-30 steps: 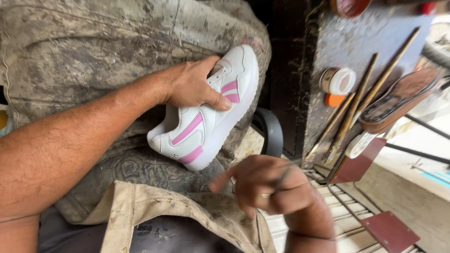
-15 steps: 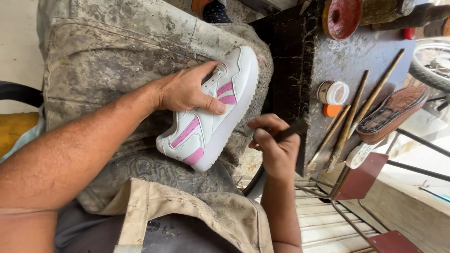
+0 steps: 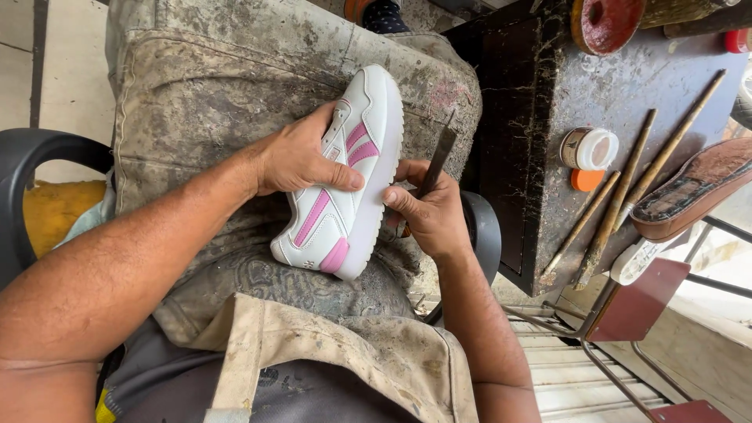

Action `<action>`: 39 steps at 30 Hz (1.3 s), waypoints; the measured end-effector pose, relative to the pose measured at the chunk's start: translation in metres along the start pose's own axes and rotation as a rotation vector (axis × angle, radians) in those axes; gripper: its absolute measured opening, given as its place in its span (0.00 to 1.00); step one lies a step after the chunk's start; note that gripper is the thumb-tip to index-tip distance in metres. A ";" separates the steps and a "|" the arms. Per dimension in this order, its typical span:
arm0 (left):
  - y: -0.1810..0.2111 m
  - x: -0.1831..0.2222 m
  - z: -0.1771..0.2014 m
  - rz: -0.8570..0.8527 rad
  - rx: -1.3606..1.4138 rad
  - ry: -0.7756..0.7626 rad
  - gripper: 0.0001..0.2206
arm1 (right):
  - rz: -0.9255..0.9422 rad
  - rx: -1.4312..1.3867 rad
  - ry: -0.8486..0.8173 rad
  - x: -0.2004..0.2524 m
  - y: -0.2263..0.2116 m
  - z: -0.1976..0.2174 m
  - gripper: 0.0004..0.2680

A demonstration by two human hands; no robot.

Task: Applying adhesive and using a wooden tool to repair a sneaker at a workbench

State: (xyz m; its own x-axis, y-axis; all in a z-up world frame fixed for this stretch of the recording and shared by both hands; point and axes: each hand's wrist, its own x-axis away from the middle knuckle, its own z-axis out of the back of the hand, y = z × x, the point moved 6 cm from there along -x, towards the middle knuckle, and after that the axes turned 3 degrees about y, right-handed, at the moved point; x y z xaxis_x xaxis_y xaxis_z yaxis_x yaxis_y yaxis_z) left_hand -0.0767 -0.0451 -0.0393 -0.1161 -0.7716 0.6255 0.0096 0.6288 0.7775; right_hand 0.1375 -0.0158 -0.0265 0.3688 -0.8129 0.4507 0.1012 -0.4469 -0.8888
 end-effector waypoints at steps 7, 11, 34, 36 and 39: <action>0.010 0.005 0.001 -0.016 -0.046 0.011 0.52 | 0.010 0.003 -0.032 -0.001 -0.008 -0.002 0.14; 0.042 0.023 0.002 -0.114 0.014 -0.045 0.51 | 0.006 0.008 -0.058 -0.001 -0.019 0.005 0.15; 0.056 0.043 0.004 -0.064 -0.195 -0.213 0.59 | 0.071 -0.003 -0.136 0.012 -0.012 0.000 0.20; 0.050 0.041 0.001 -0.071 -0.186 -0.216 0.61 | 0.058 -0.028 -0.148 0.013 0.012 0.013 0.22; 0.043 0.034 -0.001 -0.095 -0.152 -0.184 0.61 | 0.067 -0.012 -0.152 0.012 0.003 0.005 0.22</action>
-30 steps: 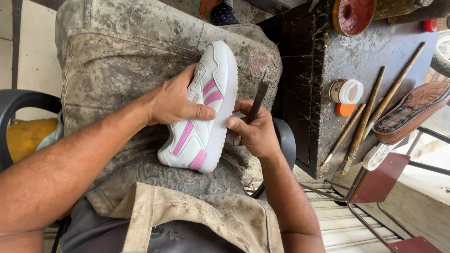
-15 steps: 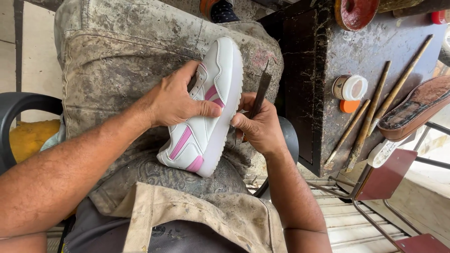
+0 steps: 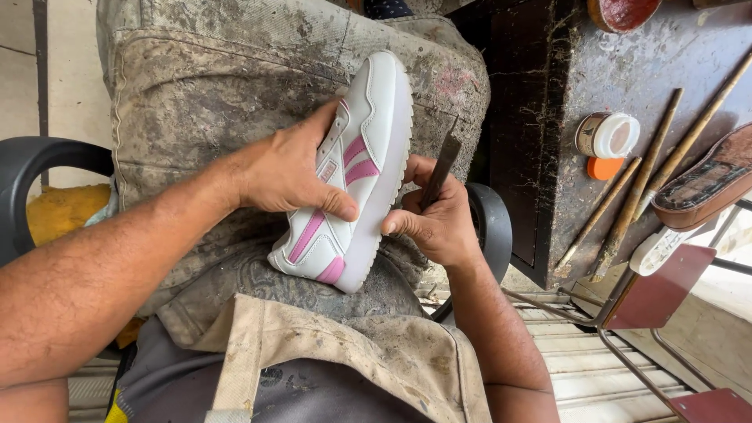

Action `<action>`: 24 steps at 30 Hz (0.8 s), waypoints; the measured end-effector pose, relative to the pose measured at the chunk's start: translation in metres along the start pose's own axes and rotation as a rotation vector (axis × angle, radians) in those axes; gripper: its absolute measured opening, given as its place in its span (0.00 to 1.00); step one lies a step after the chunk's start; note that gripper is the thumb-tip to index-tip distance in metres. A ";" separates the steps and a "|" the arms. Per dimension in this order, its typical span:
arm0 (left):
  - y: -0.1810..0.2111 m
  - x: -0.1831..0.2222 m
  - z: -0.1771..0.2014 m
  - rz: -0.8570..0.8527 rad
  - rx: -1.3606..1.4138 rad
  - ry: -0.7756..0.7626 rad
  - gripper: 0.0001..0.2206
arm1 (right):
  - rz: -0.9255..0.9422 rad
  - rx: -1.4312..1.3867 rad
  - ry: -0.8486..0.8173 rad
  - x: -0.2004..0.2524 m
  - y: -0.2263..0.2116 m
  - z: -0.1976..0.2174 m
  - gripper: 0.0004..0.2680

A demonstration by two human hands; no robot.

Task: Applying adhesive and using a wooden tool to repair a sneaker at a workbench

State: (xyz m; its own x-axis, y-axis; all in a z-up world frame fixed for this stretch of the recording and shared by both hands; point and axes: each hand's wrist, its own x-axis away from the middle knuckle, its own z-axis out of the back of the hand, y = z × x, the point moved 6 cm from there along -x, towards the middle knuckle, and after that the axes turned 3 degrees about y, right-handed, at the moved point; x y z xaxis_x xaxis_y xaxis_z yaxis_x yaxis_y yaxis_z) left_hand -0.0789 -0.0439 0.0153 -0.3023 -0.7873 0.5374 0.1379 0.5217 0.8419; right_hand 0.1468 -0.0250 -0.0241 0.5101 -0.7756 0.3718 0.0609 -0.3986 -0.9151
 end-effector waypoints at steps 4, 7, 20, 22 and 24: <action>-0.013 -0.007 -0.001 -0.020 0.036 0.022 0.61 | 0.025 -0.028 0.009 -0.005 -0.020 -0.018 0.23; -0.014 -0.007 -0.002 -0.027 -0.003 0.041 0.61 | 0.019 0.003 0.019 0.004 0.002 0.002 0.23; -0.022 -0.020 0.018 -0.136 0.659 0.148 0.32 | 0.488 0.383 -0.156 0.035 -0.061 -0.029 0.28; -0.005 -0.019 0.015 -0.103 0.689 0.175 0.28 | 0.641 0.603 -0.152 0.026 -0.080 -0.035 0.33; 0.010 -0.013 0.011 0.005 0.805 0.288 0.33 | 0.927 0.688 -0.099 0.017 -0.118 -0.047 0.25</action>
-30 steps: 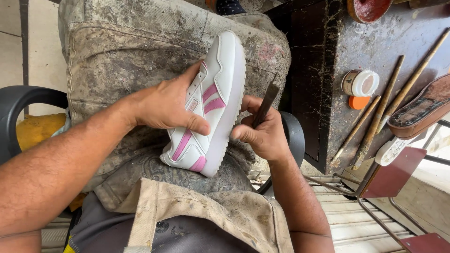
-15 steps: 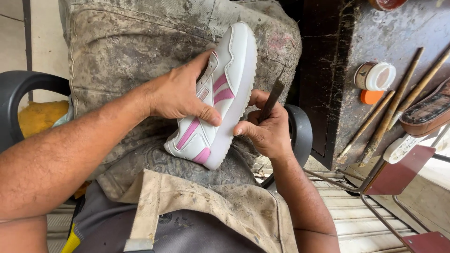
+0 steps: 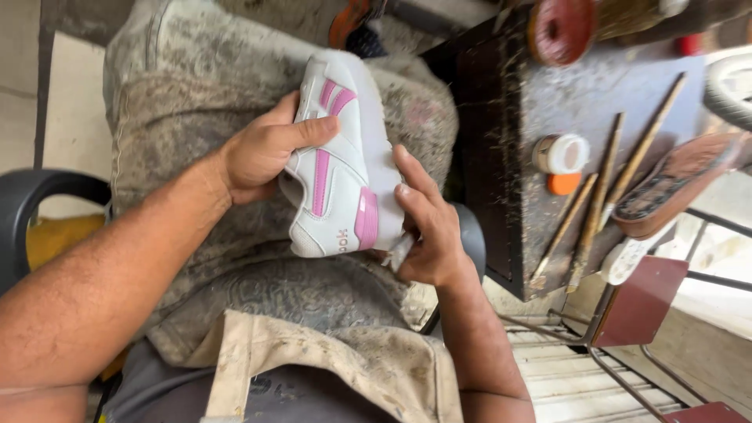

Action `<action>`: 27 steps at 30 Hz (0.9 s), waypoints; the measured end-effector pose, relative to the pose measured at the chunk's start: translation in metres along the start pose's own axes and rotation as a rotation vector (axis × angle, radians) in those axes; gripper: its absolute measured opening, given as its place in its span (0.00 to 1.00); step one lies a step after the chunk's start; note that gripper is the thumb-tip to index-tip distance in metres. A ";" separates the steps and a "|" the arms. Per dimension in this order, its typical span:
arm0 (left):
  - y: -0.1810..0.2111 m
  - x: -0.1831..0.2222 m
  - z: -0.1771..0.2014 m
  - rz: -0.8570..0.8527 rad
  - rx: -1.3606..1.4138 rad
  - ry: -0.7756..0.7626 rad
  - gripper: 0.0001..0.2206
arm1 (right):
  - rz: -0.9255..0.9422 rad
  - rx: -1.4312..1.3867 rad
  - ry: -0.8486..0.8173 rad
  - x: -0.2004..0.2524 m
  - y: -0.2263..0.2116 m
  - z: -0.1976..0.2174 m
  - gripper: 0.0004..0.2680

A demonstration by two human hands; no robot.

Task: Applying adhesive and using a wooden tool to repair a sneaker at a workbench

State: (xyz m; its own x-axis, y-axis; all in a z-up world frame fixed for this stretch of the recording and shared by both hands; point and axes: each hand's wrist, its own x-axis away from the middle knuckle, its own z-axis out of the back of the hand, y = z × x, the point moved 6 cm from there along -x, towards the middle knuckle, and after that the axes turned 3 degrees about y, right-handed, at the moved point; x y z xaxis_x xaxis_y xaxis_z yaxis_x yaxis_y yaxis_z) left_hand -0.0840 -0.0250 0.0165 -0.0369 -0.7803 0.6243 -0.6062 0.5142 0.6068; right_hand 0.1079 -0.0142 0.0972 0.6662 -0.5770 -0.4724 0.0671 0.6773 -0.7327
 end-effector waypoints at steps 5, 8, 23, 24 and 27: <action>0.044 0.022 -0.016 0.029 -0.361 -0.173 0.40 | 0.023 -0.144 0.110 -0.057 0.015 0.049 0.31; 0.070 0.024 0.001 -0.207 -0.721 -0.106 0.45 | -0.191 -0.268 0.228 -0.078 0.036 0.068 0.34; -0.042 -0.035 0.039 -0.381 -0.281 -0.073 0.47 | -1.031 -0.830 0.273 0.013 0.143 -0.008 0.18; -0.044 -0.033 0.042 -0.364 -0.299 -0.053 0.46 | -1.029 -0.843 0.245 0.017 0.144 -0.012 0.19; -0.029 -0.022 0.028 -0.295 -0.525 0.091 0.48 | -1.089 -0.635 0.236 0.013 0.140 -0.011 0.20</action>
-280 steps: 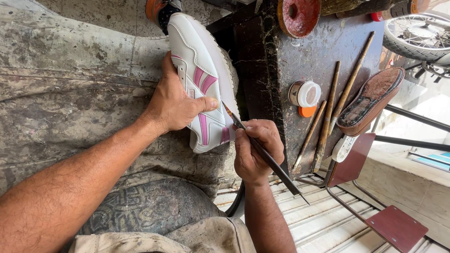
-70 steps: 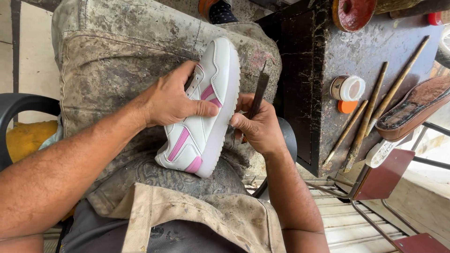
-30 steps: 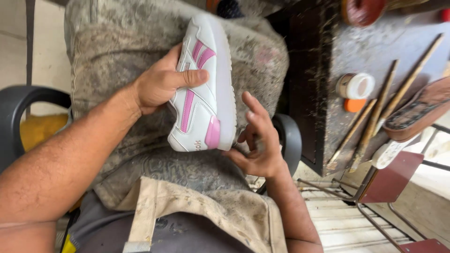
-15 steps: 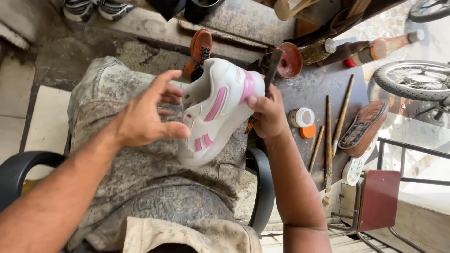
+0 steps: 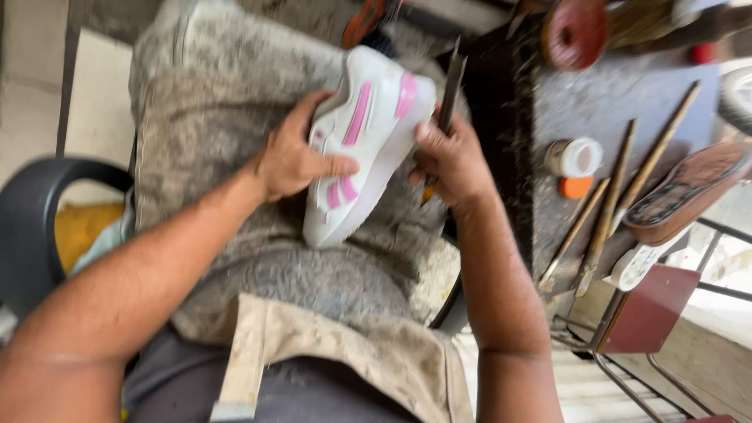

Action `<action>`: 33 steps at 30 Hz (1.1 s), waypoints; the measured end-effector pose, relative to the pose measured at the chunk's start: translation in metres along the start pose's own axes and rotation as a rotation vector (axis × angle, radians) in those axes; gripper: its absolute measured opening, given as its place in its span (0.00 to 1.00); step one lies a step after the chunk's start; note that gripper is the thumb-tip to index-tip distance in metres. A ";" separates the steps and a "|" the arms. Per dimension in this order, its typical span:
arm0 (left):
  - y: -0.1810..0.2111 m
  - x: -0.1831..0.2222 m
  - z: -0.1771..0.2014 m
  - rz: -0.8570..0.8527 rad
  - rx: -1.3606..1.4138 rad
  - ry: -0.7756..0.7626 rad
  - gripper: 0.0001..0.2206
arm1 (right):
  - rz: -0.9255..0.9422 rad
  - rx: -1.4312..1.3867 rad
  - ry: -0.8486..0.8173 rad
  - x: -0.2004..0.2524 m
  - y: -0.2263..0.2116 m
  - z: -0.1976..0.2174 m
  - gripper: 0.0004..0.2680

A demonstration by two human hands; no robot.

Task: Applying adhesive and using a wooden tool to repair a sneaker at a workbench

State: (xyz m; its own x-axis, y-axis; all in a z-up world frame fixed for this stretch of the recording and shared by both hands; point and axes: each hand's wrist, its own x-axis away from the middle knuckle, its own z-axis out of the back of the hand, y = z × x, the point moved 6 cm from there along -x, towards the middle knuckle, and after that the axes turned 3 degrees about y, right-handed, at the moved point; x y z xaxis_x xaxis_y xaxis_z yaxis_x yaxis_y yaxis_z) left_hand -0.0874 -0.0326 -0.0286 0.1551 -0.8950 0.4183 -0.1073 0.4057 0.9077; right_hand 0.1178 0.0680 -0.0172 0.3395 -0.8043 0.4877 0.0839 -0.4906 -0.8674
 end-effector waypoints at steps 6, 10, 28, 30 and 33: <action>-0.034 0.003 -0.005 -0.207 0.358 -0.196 0.39 | -0.131 0.044 -0.094 0.006 -0.010 -0.015 0.22; -0.034 0.006 -0.015 -0.221 0.499 -0.331 0.39 | -0.126 0.022 -0.069 0.004 -0.004 -0.012 0.18; 0.078 0.007 -0.007 -0.533 0.324 -0.030 0.44 | 0.145 -0.154 -0.121 0.003 0.012 -0.007 0.17; 0.080 0.008 -0.013 -0.456 0.422 -0.084 0.42 | 0.247 -0.240 -0.049 0.006 0.003 -0.012 0.20; 0.066 0.006 -0.020 -0.420 0.401 -0.049 0.44 | 0.272 -0.173 0.200 0.009 -0.002 -0.017 0.19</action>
State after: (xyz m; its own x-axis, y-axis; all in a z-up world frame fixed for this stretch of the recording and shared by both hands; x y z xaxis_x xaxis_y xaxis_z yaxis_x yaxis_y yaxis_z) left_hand -0.0739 -0.0076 0.0351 0.2205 -0.9753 0.0144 -0.4113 -0.0796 0.9080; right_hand 0.1048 0.0555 -0.0095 0.1367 -0.9541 0.2665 -0.1498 -0.2859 -0.9465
